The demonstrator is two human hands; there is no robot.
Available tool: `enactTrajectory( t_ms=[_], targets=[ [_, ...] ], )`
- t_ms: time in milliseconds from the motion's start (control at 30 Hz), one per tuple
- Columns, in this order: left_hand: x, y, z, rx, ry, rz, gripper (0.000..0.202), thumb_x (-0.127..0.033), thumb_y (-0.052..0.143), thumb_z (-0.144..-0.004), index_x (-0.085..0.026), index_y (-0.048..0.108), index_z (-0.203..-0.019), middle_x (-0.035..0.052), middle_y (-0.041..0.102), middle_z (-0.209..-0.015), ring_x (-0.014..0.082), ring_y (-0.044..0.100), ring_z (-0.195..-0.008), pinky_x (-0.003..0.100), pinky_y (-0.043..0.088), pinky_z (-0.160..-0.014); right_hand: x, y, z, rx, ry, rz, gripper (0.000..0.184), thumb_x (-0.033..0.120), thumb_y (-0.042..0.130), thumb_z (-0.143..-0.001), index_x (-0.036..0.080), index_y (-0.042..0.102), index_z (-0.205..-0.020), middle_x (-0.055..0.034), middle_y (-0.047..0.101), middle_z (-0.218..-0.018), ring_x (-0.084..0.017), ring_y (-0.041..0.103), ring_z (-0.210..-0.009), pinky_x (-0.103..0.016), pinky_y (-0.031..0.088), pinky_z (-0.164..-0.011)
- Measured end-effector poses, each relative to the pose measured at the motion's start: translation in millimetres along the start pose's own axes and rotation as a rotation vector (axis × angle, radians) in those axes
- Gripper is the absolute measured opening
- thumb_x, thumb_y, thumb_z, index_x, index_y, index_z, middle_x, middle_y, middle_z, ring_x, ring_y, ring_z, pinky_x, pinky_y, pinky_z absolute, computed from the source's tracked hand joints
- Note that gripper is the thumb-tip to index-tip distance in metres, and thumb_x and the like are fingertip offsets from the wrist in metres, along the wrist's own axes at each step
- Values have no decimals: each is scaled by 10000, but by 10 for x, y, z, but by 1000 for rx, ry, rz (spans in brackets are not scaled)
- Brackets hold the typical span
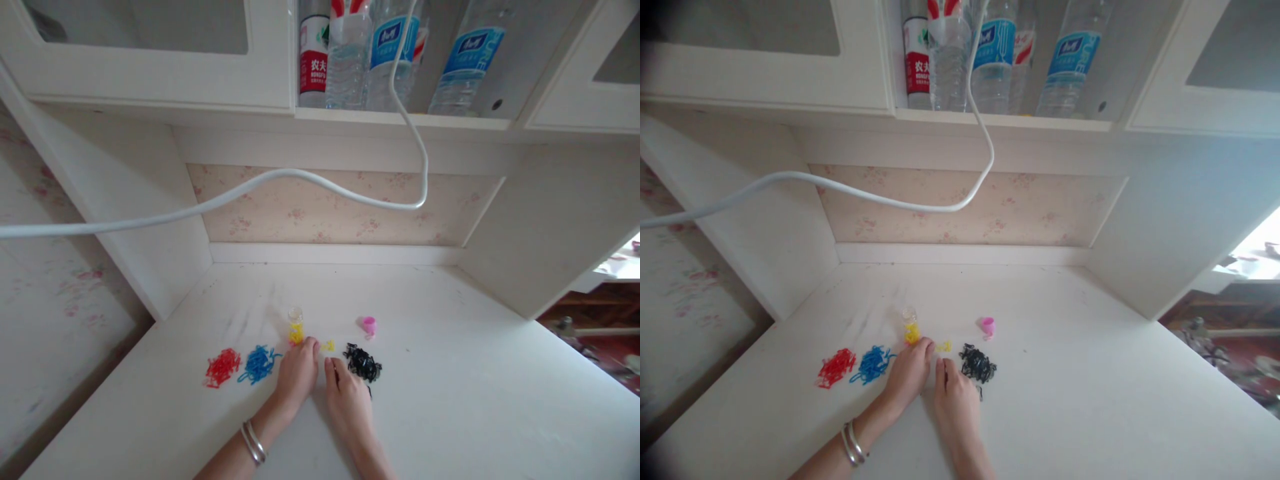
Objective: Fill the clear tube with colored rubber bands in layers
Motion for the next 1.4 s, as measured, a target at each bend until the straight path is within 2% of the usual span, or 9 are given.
enactTrajectory(
  t_ms=[167,333,533,633,767,867,1000,1233,1400],
  targets=[
    [37,-63,54,-35,31,83,304,-263,326,-968,-202,624,-979,64,721,-908,178,678,-870,256,463,-738,7,3,-6,23,6,46,339,317,325,-983,240,627,-850,-37,716,-678,-198,682,-581,-242,317,-471],
    [69,-205,134,-104,97,222,319,-309,326,-969,-193,608,-1063,80,713,-1029,175,666,-960,265,479,-834,11,1,-20,44,26,49,334,335,333,-982,250,650,-924,-38,726,-702,-198,693,-614,-235,318,-480],
    [129,-563,213,-279,81,505,332,-428,401,-941,-189,610,-1036,52,726,-893,159,678,-766,243,507,-691,29,80,-88,50,-2,191,339,317,368,-959,264,596,-1204,-61,732,-717,-217,688,-583,-241,357,-483],
    [144,-770,159,-387,43,524,346,-451,428,-926,-177,608,-1035,39,721,-819,151,661,-682,232,490,-619,60,128,-137,68,2,302,393,284,392,-942,249,528,-1308,-74,719,-678,-235,676,-538,-253,373,-469],
    [172,-939,-17,-480,9,458,361,-458,441,-912,-167,624,-1023,55,727,-824,167,671,-721,242,485,-648,114,151,-190,104,33,382,385,250,371,-949,226,530,-1298,-94,713,-689,-251,685,-565,-271,412,-488],
    [207,-966,-124,-473,-14,375,367,-459,436,-907,-177,647,-1011,57,731,-826,181,676,-749,248,476,-668,143,138,-208,144,58,397,308,247,362,-957,236,593,-1161,-81,711,-703,-242,695,-602,-264,431,-519],
    [239,-938,-150,-453,-25,327,377,-459,433,-900,-185,658,-1030,38,714,-744,173,655,-672,240,452,-614,153,119,-204,191,66,406,276,242,337,-968,218,611,-1000,-66,708,-721,-245,700,-638,-259,435,-535],
    [218,-925,-136,-424,-5,367,358,-444,439,-894,-189,661,-1011,16,695,-714,151,631,-641,229,445,-621,136,136,-187,198,59,414,282,237,317,-979,219,598,-993,-60,708,-719,-247,698,-632,-269,446,-540],
    [426,-989,-138,-510,-114,383,370,-486,436,-884,-207,643,-1012,6,681,-717,156,623,-630,232,443,-607,112,136,-194,175,58,393,286,247,360,-968,258,553,-1178,-54,722,-739,-236,697,-629,-267,448,-541]
  ],
)
Point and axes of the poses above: each hand's wrist, its own z-axis away from the middle knuckle, its own y-axis out of the palm, x = y × z, the point moved 1 cm from there along -z, towards the middle knuckle
